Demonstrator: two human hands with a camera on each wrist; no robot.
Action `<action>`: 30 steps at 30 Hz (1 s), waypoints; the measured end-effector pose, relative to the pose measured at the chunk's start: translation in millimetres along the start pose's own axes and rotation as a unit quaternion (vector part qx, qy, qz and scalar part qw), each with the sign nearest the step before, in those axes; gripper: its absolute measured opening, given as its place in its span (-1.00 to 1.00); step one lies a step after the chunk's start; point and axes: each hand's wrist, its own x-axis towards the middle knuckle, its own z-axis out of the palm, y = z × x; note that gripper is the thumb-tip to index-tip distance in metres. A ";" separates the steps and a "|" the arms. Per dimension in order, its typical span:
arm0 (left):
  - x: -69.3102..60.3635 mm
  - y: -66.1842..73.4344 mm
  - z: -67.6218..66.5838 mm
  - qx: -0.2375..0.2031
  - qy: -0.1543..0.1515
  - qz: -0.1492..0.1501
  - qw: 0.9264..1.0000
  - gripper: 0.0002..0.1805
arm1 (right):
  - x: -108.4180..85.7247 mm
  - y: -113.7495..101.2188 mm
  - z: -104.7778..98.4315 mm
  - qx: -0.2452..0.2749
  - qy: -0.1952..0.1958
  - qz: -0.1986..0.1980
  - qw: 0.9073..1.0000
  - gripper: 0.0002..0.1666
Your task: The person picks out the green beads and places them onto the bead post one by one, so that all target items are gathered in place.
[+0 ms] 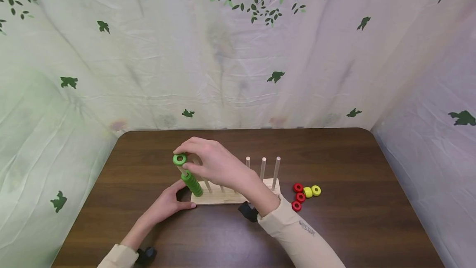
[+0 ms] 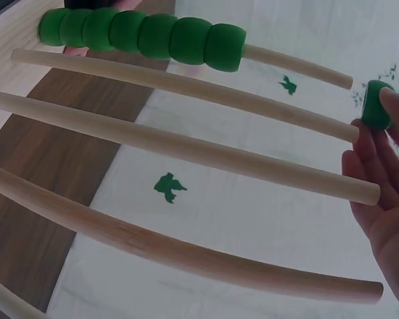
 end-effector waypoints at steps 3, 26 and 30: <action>0.3 -0.5 0.2 -0.001 0.002 0.004 1.000 -0.15 | 2.2 -1.0 0.6 -0.008 -0.023 0.016 1.000 -0.62; 0.2 -1.8 0.8 -0.006 0.002 0.001 1.000 -0.17 | 15.0 -1.1 7.5 -0.064 -0.110 0.107 0.986 -0.68; -0.2 -2.3 0.9 -0.004 0.002 -0.002 1.000 -0.16 | 14.9 -1.6 6.9 -0.062 -0.114 0.109 0.986 -0.68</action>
